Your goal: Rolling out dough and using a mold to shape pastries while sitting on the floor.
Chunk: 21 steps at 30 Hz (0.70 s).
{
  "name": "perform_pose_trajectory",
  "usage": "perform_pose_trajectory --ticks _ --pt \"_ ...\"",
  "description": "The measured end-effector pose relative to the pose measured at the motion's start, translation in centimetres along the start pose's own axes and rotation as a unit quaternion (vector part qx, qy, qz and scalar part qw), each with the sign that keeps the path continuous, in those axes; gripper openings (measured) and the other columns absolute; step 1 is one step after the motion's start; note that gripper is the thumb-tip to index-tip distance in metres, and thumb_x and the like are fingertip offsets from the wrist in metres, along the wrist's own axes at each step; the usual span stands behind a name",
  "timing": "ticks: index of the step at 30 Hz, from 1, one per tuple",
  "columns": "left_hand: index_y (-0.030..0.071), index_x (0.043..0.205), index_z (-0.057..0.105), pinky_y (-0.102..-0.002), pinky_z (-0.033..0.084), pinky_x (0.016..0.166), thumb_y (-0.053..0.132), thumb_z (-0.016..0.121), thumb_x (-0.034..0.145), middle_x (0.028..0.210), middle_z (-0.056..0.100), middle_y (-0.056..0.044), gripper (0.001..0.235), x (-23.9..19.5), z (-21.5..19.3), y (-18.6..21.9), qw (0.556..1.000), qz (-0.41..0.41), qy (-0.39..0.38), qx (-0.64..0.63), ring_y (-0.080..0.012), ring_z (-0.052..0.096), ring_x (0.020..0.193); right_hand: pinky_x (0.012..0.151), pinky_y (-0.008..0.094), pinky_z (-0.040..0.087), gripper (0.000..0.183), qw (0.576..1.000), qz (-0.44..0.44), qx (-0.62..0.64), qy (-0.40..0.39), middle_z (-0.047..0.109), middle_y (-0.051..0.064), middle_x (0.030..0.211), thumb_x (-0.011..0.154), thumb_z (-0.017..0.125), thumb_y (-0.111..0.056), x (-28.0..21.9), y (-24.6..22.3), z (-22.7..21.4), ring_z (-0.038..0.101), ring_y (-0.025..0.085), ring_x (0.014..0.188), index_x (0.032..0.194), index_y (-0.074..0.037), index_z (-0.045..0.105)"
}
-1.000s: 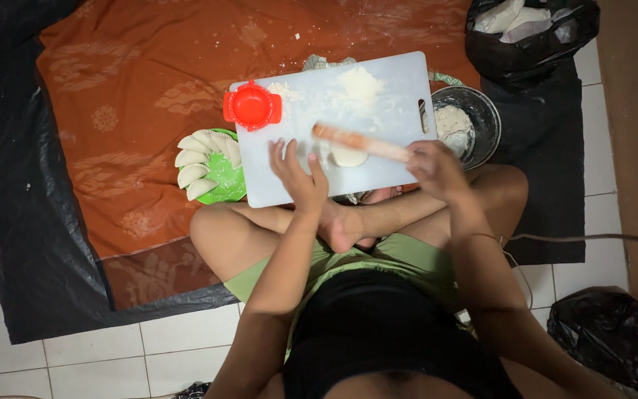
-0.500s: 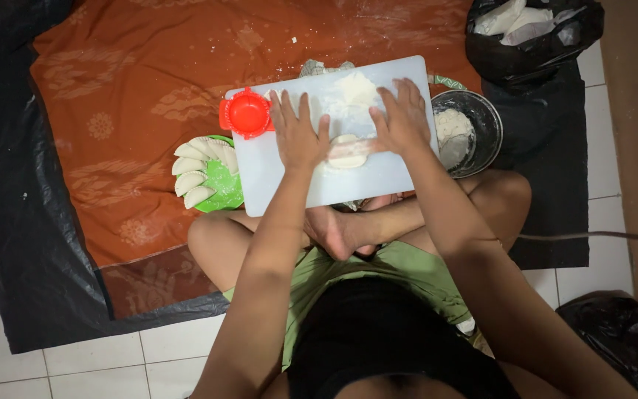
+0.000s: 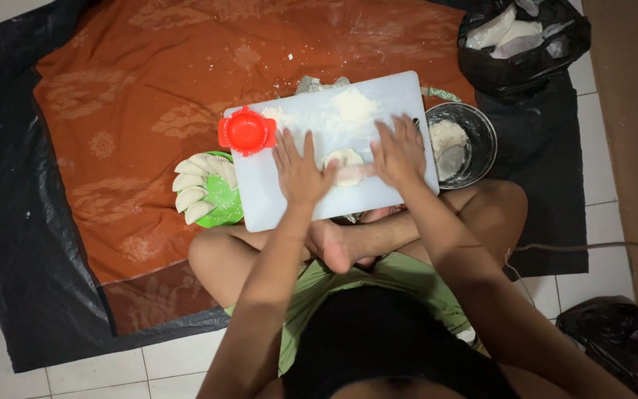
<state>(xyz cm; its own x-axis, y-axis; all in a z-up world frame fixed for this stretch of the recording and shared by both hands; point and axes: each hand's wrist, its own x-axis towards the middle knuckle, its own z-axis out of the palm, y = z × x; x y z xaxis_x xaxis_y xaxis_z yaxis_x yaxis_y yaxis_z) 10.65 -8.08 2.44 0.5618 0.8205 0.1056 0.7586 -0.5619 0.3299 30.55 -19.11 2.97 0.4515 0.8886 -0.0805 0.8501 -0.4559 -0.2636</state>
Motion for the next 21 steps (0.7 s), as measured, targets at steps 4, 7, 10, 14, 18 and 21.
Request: perform_pose_trajectory --ticks 4,7,10,14,18,21 --pt "0.011 0.150 0.048 -0.061 0.022 0.124 0.061 0.061 0.091 0.160 0.021 -0.033 0.078 5.2 0.3 -0.9 0.999 -0.030 0.011 -0.040 -0.0486 0.009 0.154 0.118 0.055 0.028 0.049 0.995 0.064 0.069 0.020 0.047 0.024 0.147 0.112 0.030 -0.042 5.1 -0.6 -1.1 0.029 0.040 0.149 0.147 -0.013 0.050" --pt "0.012 0.151 0.044 -0.058 0.021 0.126 0.058 0.056 0.096 0.161 0.017 -0.029 0.072 6.4 0.4 -1.0 0.995 -0.032 0.047 -0.079 -0.0459 0.006 0.155 0.122 0.048 0.025 0.053 0.992 0.096 0.077 -0.009 0.042 0.016 0.152 0.112 0.025 -0.047 5.5 -1.3 -2.0 0.020 0.032 0.152 0.148 -0.016 0.048" --pt "0.009 0.145 0.053 -0.057 0.017 0.127 0.052 0.060 0.095 0.158 0.025 -0.029 0.067 4.1 0.3 -0.7 0.997 -0.020 0.039 -0.057 -0.0458 0.011 0.154 0.121 0.053 0.025 0.050 0.995 0.070 0.057 0.042 0.045 0.020 0.148 0.111 0.036 -0.046 3.2 -0.4 0.1 0.024 0.038 0.150 0.146 -0.014 0.051" --pt "0.009 0.143 0.057 -0.058 0.016 0.124 0.056 0.057 0.089 0.155 0.034 -0.031 0.072 -1.7 1.0 -0.7 0.999 0.005 0.050 -0.022 -0.0463 0.020 0.153 0.113 0.057 0.027 0.049 0.996 -0.022 0.004 0.081 0.050 0.022 0.142 0.104 0.048 -0.043 -2.2 -0.1 1.7 0.031 0.042 0.146 0.143 -0.014 0.055" --pt "0.011 0.141 0.059 -0.057 0.013 0.125 0.059 0.052 0.090 0.154 0.038 -0.028 0.071 -3.1 1.8 -0.6 0.997 -0.001 0.082 -0.013 -0.0455 0.024 0.152 0.111 0.056 0.030 0.048 0.988 -0.070 -0.018 0.133 0.054 0.020 0.139 0.101 0.051 -0.044 -2.9 0.5 2.8 0.038 0.041 0.143 0.138 -0.015 0.061" --pt "0.008 0.143 0.056 -0.059 0.015 0.124 0.060 0.056 0.091 0.153 0.037 -0.031 0.074 0.8 0.7 -0.1 0.997 -0.035 0.068 -0.013 -0.0471 0.021 0.152 0.110 0.057 0.033 0.050 0.995 -0.048 0.011 0.091 0.052 0.022 0.137 0.106 0.045 -0.045 2.2 0.6 1.7 0.035 0.043 0.143 0.142 -0.013 0.057"
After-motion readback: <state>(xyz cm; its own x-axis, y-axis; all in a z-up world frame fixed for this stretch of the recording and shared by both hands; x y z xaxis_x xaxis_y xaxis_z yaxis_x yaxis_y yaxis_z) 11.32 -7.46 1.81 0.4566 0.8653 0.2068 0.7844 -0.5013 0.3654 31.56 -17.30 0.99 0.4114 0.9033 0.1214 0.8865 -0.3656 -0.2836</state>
